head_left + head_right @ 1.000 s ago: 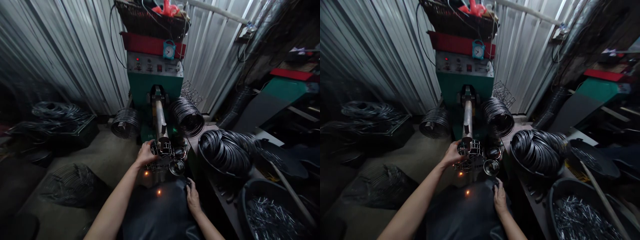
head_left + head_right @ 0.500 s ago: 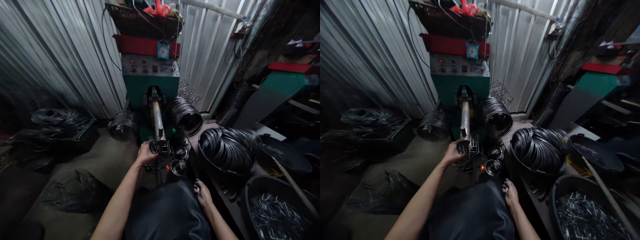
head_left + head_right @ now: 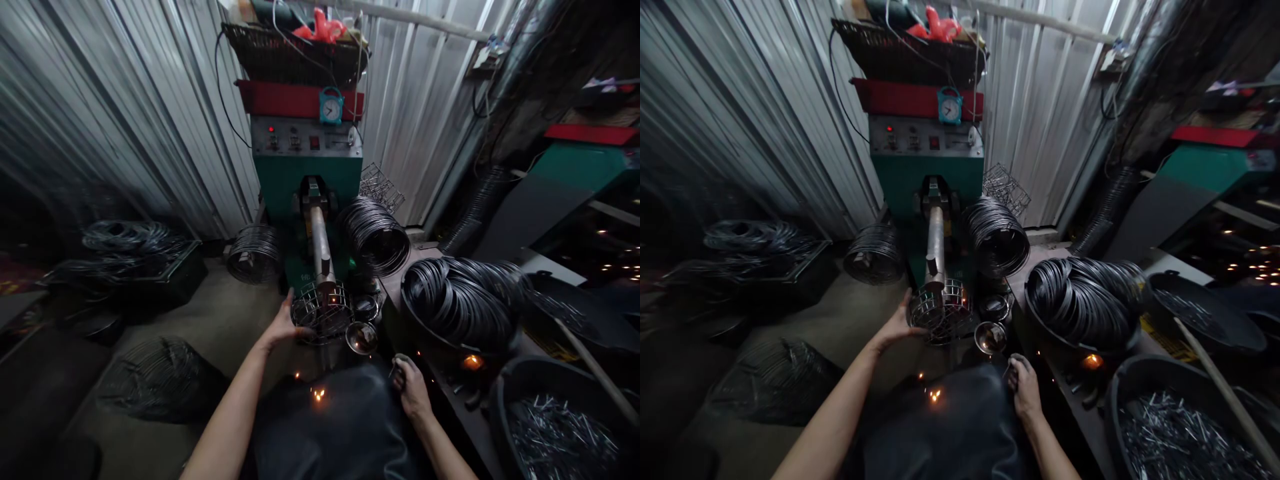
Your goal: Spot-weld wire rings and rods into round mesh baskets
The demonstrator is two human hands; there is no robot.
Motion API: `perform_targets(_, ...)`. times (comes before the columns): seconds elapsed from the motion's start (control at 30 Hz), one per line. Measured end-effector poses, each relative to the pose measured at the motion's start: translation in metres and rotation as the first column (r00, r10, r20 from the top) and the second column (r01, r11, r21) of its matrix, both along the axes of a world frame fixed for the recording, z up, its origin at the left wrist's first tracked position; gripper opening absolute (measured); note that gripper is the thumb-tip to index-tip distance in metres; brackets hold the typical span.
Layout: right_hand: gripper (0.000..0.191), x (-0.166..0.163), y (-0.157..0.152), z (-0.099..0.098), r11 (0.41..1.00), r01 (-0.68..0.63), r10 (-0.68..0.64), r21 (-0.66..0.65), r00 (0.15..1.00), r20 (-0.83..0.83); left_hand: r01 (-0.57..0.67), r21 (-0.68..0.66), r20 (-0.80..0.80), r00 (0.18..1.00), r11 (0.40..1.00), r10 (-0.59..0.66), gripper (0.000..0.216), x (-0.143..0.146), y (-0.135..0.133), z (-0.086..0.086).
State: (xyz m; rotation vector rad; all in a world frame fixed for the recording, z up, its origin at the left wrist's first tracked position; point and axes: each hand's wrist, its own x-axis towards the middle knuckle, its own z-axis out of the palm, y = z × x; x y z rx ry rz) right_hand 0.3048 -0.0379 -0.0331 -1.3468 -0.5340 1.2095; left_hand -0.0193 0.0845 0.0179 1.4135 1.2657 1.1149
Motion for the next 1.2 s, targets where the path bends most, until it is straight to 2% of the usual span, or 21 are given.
perform_targets(0.03, 0.021, -0.001, -0.005, -0.002, 0.999, -0.028, 0.019, 0.047, 0.982, 0.19, 0.002, -0.007, 0.021, 1.0, 1.0, -0.002, 0.123, -0.001, -0.004, -0.009)
perform_targets(0.1, 0.021, -0.004, -0.016, -0.011, 0.983, -0.162, 0.093, 0.09, 0.852, 0.516, -0.023, -0.033, 0.084, 0.996, 0.999, 0.025, 0.117, 0.001, -0.009, -0.023)
perform_targets(0.17, 0.021, -0.004, -0.024, -0.02, 0.948, -0.313, 0.178, 0.066, 0.688, 0.703, -0.065, -0.072, 0.184, 0.98, 0.995, 0.077, 0.11, 0.005, -0.014, -0.03)
perform_targets(0.23, 0.02, -0.004, -0.028, -0.022, 0.912, -0.411, 0.248, 0.009, 0.568, 0.785, -0.09, -0.103, 0.26, 0.959, 0.991, 0.114, 0.107, 0.009, -0.018, -0.029)
perform_targets(0.33, 0.018, -0.006, -0.023, 0.0, 0.845, -0.528, 0.375, -0.081, 0.478, 0.794, -0.126, -0.08, 0.251, 0.957, 0.989, 0.143, 0.105, 0.005, -0.024, -0.02)
perform_targets(0.4, 0.015, -0.013, -0.015, 0.033, 0.772, -0.625, 0.465, -0.113, 0.435, 0.771, -0.165, -0.028, 0.184, 0.969, 0.986, 0.167, 0.104, -0.003, -0.028, -0.014)
perform_targets(0.5, 0.022, -0.036, -0.002, 0.089, 0.658, -0.743, 0.527, -0.12, 0.341, 0.779, -0.189, 0.065, 0.051, 0.981, 0.98, 0.186, 0.101, -0.015, -0.037, -0.006)
perform_targets(0.6, 0.024, -0.065, 0.01, 0.131, 0.585, -0.793, 0.56, -0.17, 0.243, 0.792, -0.131, 0.135, -0.069, 0.988, 0.982, 0.141, 0.097, -0.019, -0.05, 0.0)
perform_targets(0.7, 0.024, -0.086, 0.021, 0.149, 0.559, -0.798, 0.58, -0.227, 0.18, 0.795, -0.029, 0.171, -0.226, 0.972, 0.985, 0.068, 0.096, -0.012, -0.069, 0.005)
perform_targets(0.83, 0.028, -0.095, 0.035, 0.15, 0.497, -0.797, 0.647, -0.343, 0.077, 0.758, 0.037, 0.218, -0.446, 0.892, 0.975, 0.066, 0.101, 0.01, -0.091, 0.018)
perform_targets(0.9, 0.027, -0.096, 0.039, 0.146, 0.511, -0.784, 0.644, -0.352, 0.077, 0.761, 0.058, 0.243, -0.537, 0.839, 0.968, 0.085, 0.1, 0.021, -0.096, 0.027)
perform_targets(1.0, 0.02, -0.101, 0.04, 0.137, 0.619, -0.718, 0.534, -0.319, 0.087, 0.841, 0.074, 0.245, -0.648, 0.754, 0.967, 0.107, 0.094, 0.036, -0.099, 0.043)
perform_targets(1.07, 0.015, -0.105, 0.038, 0.131, 0.688, -0.658, 0.44, -0.307, 0.042, 0.897, 0.082, 0.218, -0.698, 0.709, 0.972, 0.097, 0.091, 0.042, -0.1, 0.05)
perform_targets(1.13, 0.015, -0.106, 0.034, 0.128, 0.707, -0.643, 0.387, -0.294, 0.004, 0.922, 0.08, 0.187, -0.727, 0.681, 0.979, 0.084, 0.09, 0.045, -0.1, 0.055)
perform_targets(1.2, 0.018, -0.102, 0.031, 0.131, 0.686, -0.677, 0.366, -0.265, 0.006, 0.931, 0.069, 0.162, -0.74, 0.668, 0.984, 0.075, 0.09, 0.046, -0.101, 0.057)
